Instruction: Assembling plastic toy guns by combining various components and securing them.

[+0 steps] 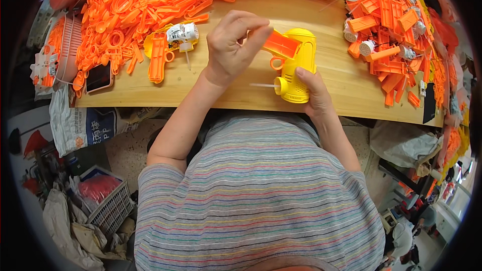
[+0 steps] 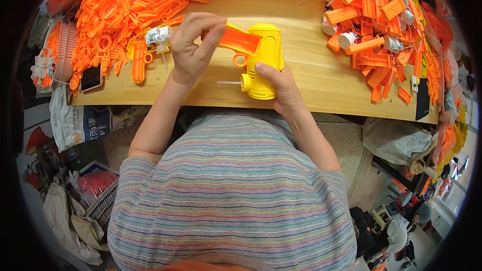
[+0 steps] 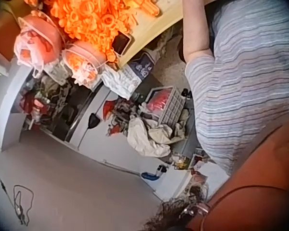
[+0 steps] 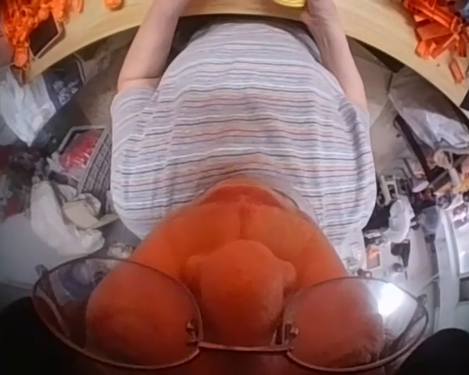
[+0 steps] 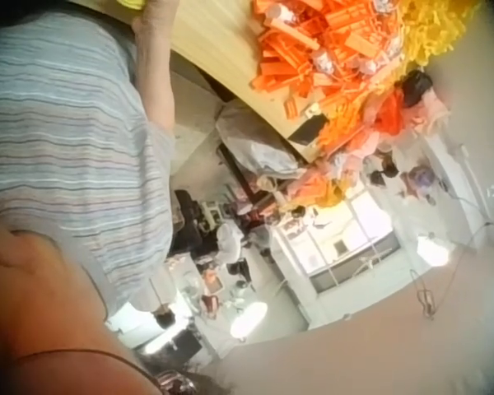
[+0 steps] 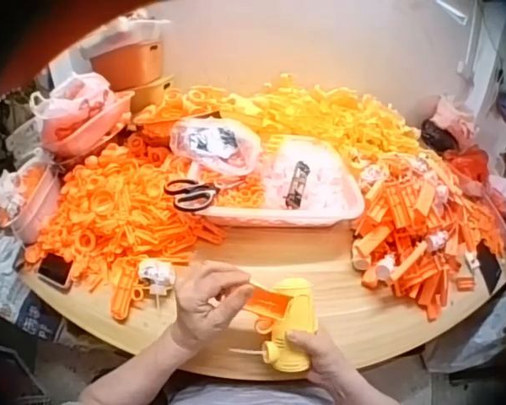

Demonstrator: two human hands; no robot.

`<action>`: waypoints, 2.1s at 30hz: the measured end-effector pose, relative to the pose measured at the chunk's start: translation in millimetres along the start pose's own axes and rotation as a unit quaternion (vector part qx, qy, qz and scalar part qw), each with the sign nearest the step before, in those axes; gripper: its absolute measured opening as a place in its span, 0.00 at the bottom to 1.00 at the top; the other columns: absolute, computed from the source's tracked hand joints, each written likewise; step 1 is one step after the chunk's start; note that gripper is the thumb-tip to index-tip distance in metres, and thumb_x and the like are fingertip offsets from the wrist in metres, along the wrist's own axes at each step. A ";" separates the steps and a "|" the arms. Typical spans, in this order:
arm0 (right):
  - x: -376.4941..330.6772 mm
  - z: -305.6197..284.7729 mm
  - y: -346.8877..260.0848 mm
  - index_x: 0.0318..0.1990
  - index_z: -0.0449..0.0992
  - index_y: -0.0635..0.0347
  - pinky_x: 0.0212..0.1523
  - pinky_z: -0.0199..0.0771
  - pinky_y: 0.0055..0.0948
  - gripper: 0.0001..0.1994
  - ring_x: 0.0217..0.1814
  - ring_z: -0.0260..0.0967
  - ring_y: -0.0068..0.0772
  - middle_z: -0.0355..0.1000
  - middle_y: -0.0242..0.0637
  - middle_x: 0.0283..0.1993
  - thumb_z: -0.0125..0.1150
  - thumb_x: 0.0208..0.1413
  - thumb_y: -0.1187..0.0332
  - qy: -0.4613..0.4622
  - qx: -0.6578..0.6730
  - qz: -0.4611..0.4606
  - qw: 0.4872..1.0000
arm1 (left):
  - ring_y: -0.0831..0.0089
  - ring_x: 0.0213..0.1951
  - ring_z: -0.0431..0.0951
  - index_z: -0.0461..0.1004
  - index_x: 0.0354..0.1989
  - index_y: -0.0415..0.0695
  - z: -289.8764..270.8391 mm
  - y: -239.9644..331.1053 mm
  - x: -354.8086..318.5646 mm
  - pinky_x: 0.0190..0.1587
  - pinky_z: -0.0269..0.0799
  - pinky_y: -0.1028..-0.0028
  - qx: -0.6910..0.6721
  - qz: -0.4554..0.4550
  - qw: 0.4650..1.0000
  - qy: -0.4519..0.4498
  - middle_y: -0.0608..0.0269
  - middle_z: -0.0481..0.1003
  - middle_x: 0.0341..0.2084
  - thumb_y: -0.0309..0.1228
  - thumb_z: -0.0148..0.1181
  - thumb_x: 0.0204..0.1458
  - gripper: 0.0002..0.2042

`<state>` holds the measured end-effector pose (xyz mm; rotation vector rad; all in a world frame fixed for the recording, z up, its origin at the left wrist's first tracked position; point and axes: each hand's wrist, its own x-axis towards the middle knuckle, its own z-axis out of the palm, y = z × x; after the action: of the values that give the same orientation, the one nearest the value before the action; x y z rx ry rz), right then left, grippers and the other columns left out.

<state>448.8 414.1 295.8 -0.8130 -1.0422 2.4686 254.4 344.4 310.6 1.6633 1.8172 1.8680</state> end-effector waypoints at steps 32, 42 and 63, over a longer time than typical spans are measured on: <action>3.4 -6.4 0.9 0.57 0.66 0.57 0.31 0.80 0.46 0.29 0.38 0.76 0.44 0.73 0.49 0.41 0.54 0.57 0.45 -0.075 0.279 0.207 0.934 | 0.73 0.31 0.72 0.72 0.22 0.36 13.4 -1.0 20.0 0.37 0.69 0.75 -0.207 -0.071 0.975 -0.028 0.57 0.72 0.27 0.42 0.35 0.69 0.28; 5.5 -0.8 0.8 0.55 0.68 0.61 0.35 0.79 0.51 0.30 0.33 0.75 0.46 0.74 0.48 0.40 0.48 0.60 0.43 -0.088 0.284 0.243 0.923 | 0.76 0.18 0.67 0.66 0.12 0.40 11.9 -10.7 25.5 0.26 0.62 0.76 -0.236 -0.126 0.961 0.075 0.63 0.68 0.12 0.44 0.37 0.68 0.30; 12.7 -26.6 1.0 0.57 0.56 0.59 0.61 0.68 0.41 0.32 0.57 0.69 0.39 0.69 0.42 0.52 0.63 0.44 0.79 -0.024 -0.160 -0.303 0.939 | 0.72 0.41 0.75 0.80 0.38 0.39 5.2 23.4 8.8 0.46 0.70 0.74 -0.134 -0.075 0.976 -0.157 0.62 0.76 0.35 0.26 0.64 0.51 0.07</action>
<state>455.3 434.2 275.2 -0.4218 -1.4740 1.8293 268.3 346.7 332.0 1.5701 1.4523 1.5969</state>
